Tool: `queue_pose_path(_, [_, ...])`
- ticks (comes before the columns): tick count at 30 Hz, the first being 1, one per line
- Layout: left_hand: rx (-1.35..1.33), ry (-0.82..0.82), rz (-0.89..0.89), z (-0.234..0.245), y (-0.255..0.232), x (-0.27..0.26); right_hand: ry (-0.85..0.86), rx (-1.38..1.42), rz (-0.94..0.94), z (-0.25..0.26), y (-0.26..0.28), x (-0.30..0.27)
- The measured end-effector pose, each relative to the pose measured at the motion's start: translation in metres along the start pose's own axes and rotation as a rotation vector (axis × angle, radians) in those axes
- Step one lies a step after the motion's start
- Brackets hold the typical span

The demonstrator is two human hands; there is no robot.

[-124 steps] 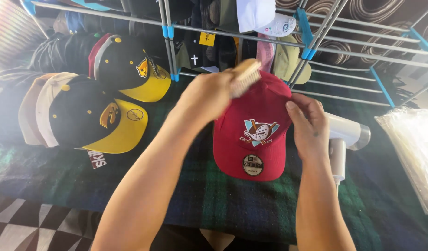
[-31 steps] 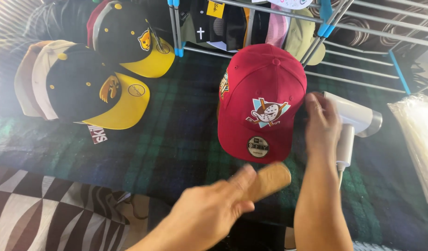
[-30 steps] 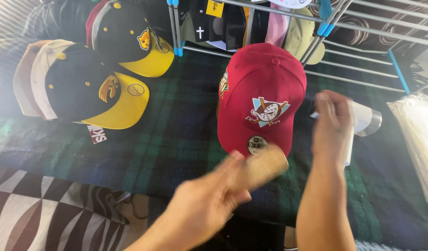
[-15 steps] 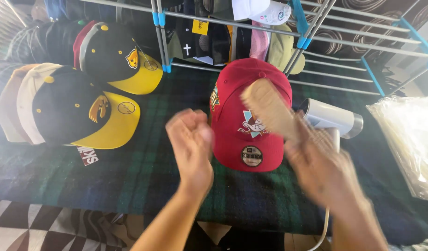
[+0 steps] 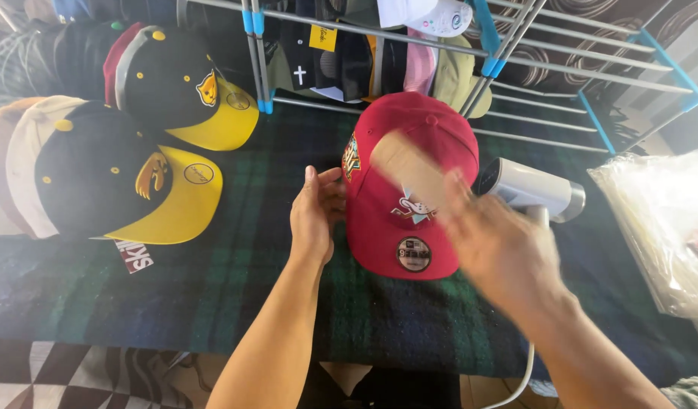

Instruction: Cleaning and restoring baseball caps using a hair dryer and a brush to remove lint and reshape the fabric.

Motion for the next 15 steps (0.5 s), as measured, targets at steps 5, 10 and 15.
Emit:
queue_pose_path(5, [-0.098,0.101,0.251,0.003,0.026,0.016,0.04,0.423,-0.074,0.021,0.042,0.005])
queue_pose_path(10, [-0.136,0.21,0.388,-0.003,0.035,0.01,0.022,0.572,-0.021,0.016,0.059,-0.025])
queue_pose_path(15, [0.064,0.266,0.292,0.001,0.023,0.004,0.474,0.439,-0.866,-0.007,-0.055,-0.124])
Point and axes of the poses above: each hand's wrist, its own x-axis towards the middle knuckle, its own z-axis out of the back of the hand, y = z × x, the point moved 8 cm from there along x, towards the middle knuckle, and after that the axes turned 9 degrees about x, right-handed, at the moved point
